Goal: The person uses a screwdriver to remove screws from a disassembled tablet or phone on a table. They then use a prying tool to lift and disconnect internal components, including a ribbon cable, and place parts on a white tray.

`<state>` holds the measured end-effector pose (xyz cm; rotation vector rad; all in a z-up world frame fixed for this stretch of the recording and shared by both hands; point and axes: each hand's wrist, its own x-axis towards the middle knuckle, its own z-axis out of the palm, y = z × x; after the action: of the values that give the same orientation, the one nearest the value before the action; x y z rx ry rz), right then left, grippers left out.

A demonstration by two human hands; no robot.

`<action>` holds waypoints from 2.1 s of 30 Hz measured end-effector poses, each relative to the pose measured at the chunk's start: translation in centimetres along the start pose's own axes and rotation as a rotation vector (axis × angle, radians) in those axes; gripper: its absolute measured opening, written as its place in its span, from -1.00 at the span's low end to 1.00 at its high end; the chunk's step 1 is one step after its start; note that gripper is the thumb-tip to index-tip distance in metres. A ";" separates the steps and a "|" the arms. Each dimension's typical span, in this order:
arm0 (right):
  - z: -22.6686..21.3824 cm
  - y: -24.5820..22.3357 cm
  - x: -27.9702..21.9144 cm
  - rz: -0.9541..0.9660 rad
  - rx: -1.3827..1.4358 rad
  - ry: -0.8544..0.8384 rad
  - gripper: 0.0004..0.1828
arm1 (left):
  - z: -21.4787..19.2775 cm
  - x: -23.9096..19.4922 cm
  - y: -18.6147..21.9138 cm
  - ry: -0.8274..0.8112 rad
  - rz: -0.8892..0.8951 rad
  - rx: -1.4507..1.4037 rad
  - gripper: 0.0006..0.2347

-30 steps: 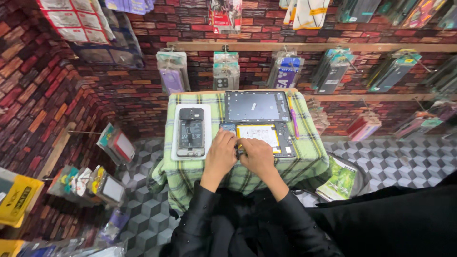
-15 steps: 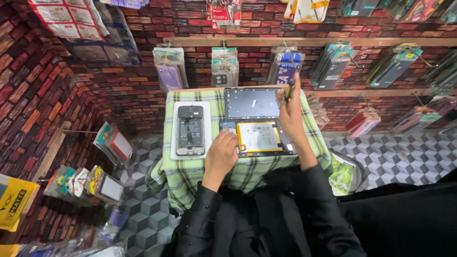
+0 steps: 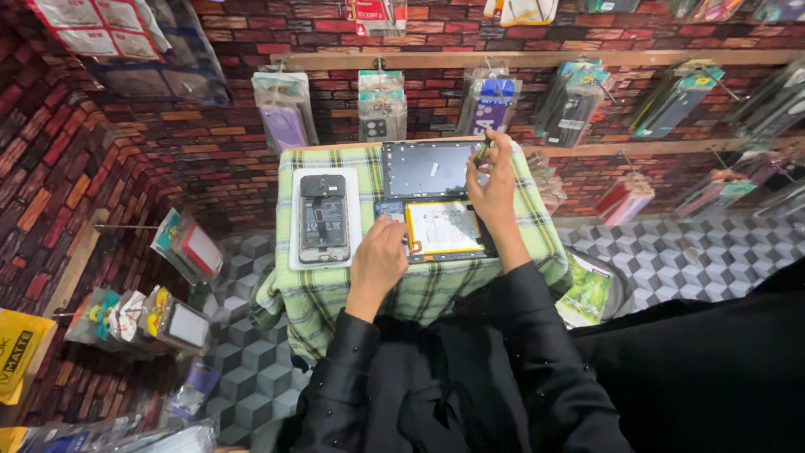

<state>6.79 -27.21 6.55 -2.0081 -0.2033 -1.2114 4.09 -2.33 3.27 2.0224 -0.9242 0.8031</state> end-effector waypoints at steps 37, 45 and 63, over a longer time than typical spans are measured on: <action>0.5 -2.1 -1.4 0.151 0.125 0.092 -0.15 | 0.3 -1.4 0.2 0.133 0.064 0.132 -0.83; 3.6 -4.3 -3.1 0.254 0.296 0.037 -0.15 | 0.1 -1.0 0.4 0.099 0.043 0.146 -0.80; 4.6 -6.0 -4.6 0.336 0.309 -0.020 -0.18 | 0.0 -1.0 0.9 0.081 -0.003 0.173 -0.84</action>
<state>4.55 -18.87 4.85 -1.7032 -0.0541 -0.8891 2.86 -2.39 2.81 2.1203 -0.8303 0.9857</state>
